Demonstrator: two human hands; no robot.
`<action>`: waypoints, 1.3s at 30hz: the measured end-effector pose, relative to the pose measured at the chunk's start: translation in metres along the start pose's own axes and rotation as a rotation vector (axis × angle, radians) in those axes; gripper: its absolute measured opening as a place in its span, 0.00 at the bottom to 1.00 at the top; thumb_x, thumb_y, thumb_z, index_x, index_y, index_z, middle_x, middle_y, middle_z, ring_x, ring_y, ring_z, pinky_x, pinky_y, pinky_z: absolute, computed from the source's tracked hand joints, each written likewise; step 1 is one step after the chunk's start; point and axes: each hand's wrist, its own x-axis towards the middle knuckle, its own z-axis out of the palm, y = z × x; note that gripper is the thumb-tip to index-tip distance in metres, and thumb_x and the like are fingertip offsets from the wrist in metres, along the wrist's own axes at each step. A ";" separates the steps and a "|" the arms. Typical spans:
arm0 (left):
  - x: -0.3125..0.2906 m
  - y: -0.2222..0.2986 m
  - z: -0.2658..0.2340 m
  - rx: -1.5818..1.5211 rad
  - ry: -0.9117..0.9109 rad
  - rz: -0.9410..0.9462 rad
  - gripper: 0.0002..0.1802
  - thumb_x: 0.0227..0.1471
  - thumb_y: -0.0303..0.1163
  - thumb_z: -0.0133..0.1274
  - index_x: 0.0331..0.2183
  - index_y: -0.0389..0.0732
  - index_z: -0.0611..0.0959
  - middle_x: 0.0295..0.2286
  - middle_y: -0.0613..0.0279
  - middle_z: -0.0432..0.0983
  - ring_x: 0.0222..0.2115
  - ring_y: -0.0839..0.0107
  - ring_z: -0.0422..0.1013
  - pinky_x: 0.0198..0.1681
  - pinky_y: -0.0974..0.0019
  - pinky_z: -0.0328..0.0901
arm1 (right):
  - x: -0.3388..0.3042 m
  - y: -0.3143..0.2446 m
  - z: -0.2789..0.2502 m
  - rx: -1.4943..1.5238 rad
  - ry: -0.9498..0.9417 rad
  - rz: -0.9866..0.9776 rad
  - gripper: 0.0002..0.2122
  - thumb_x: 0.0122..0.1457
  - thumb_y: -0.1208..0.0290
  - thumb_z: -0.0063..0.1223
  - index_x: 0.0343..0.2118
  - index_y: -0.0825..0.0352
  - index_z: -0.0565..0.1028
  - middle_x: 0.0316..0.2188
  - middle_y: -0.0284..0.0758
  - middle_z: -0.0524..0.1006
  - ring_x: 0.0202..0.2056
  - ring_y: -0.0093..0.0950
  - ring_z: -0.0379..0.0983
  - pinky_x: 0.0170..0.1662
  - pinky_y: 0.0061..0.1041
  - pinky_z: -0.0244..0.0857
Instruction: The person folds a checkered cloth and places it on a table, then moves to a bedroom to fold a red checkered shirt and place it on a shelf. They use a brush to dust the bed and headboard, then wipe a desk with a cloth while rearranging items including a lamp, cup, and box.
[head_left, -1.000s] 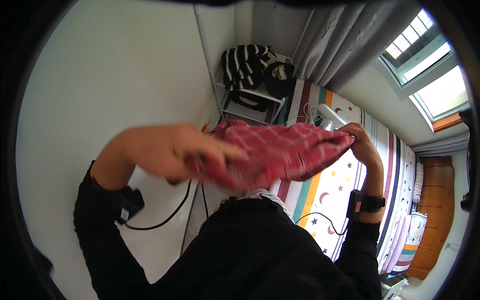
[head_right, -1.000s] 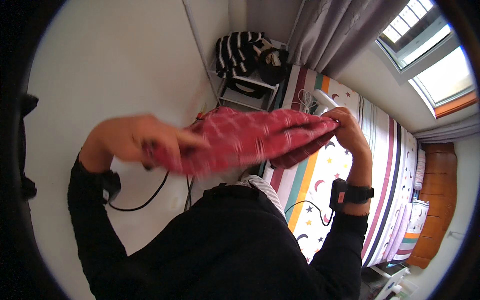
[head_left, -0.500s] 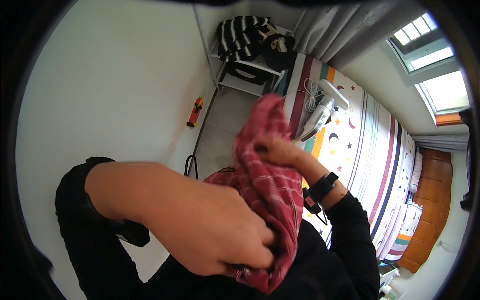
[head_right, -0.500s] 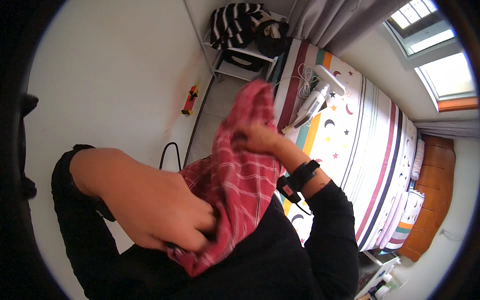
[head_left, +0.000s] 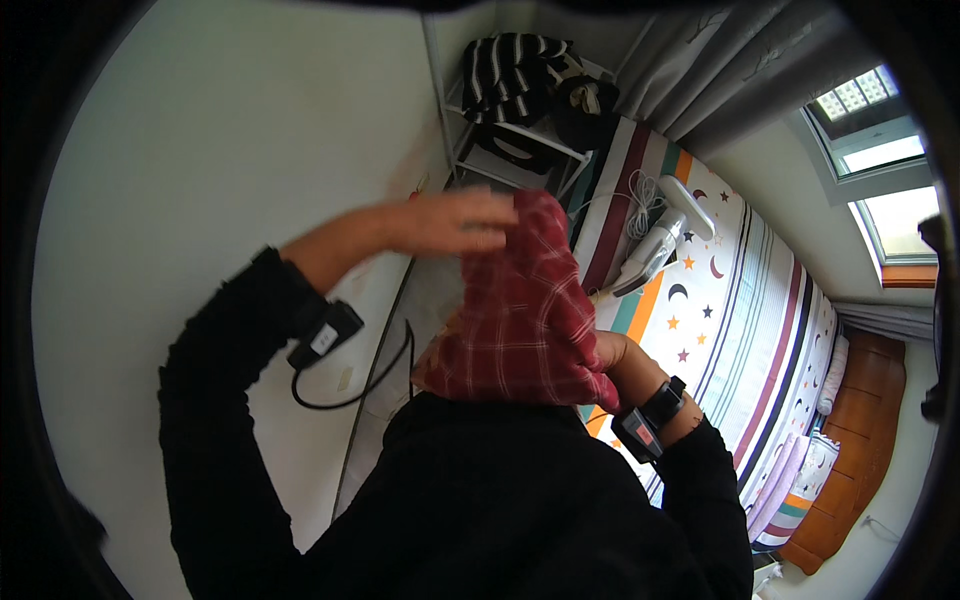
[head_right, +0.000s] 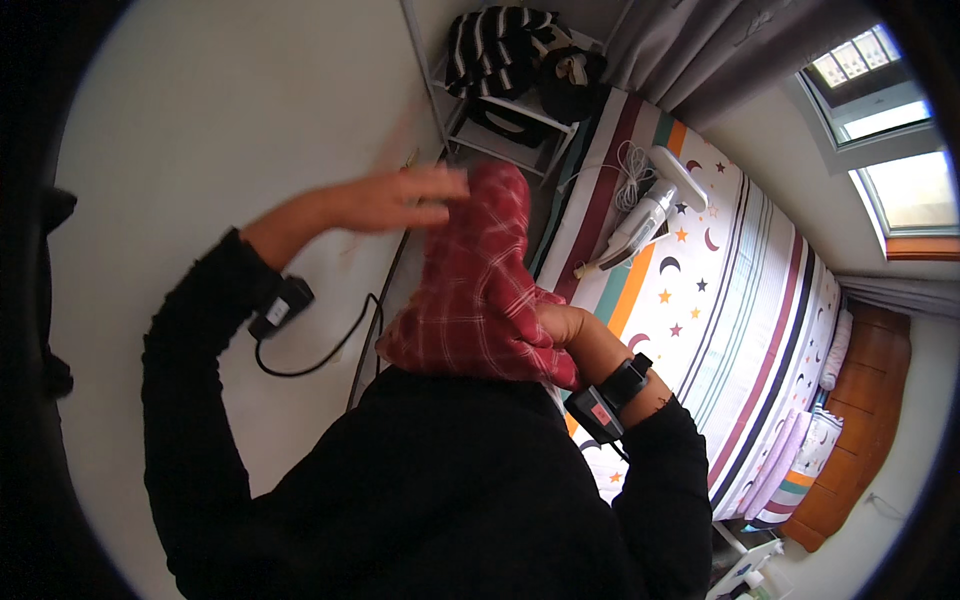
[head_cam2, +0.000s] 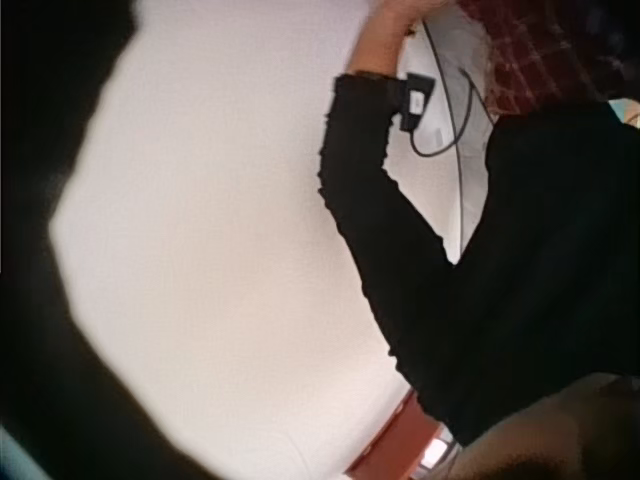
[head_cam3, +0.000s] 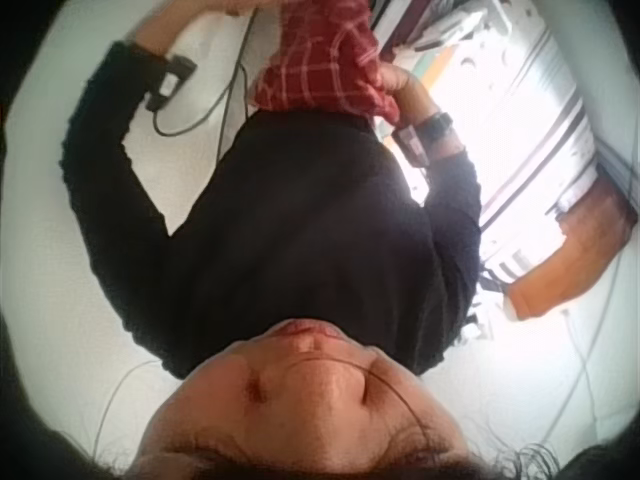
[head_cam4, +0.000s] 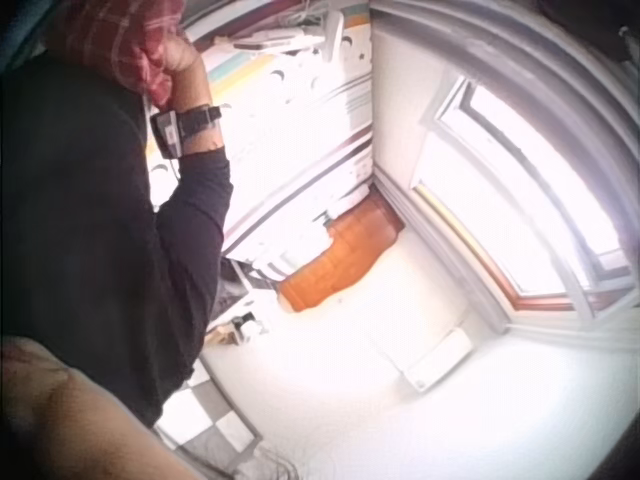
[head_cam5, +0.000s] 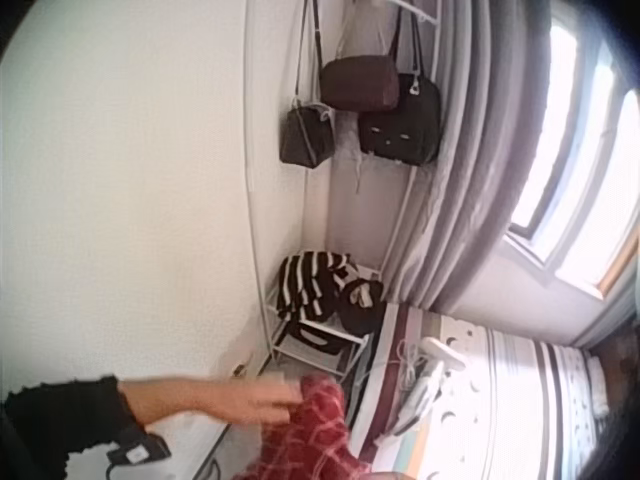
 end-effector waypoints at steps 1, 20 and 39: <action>-0.002 -0.001 0.022 -0.153 -0.089 -0.155 0.23 0.59 0.42 0.43 0.53 0.43 0.69 0.54 0.52 0.60 0.57 0.62 0.53 0.60 0.61 0.48 | -0.003 -0.001 0.000 0.066 0.049 -0.012 0.20 0.58 0.57 0.48 0.45 0.68 0.72 0.43 0.44 0.75 0.43 0.37 0.72 0.48 0.34 0.64; -0.046 -0.034 0.143 -1.138 -0.417 -0.510 0.35 0.51 0.39 0.50 0.57 0.37 0.62 0.52 0.53 0.65 0.50 0.67 0.65 0.55 0.65 0.58 | -0.110 -0.009 -0.021 -0.357 0.699 -0.191 0.29 0.52 0.45 0.52 0.48 0.65 0.70 0.43 0.40 0.74 0.46 0.34 0.70 0.50 0.38 0.65; 0.027 -0.173 0.081 -1.307 0.323 -0.852 0.49 0.48 0.60 0.51 0.62 0.46 0.49 0.61 0.61 0.44 0.58 0.61 0.50 0.56 0.43 0.49 | 0.060 0.026 -0.148 0.811 0.619 -0.292 0.26 0.55 0.61 0.55 0.54 0.67 0.63 0.49 0.38 0.71 0.47 0.32 0.69 0.51 0.32 0.65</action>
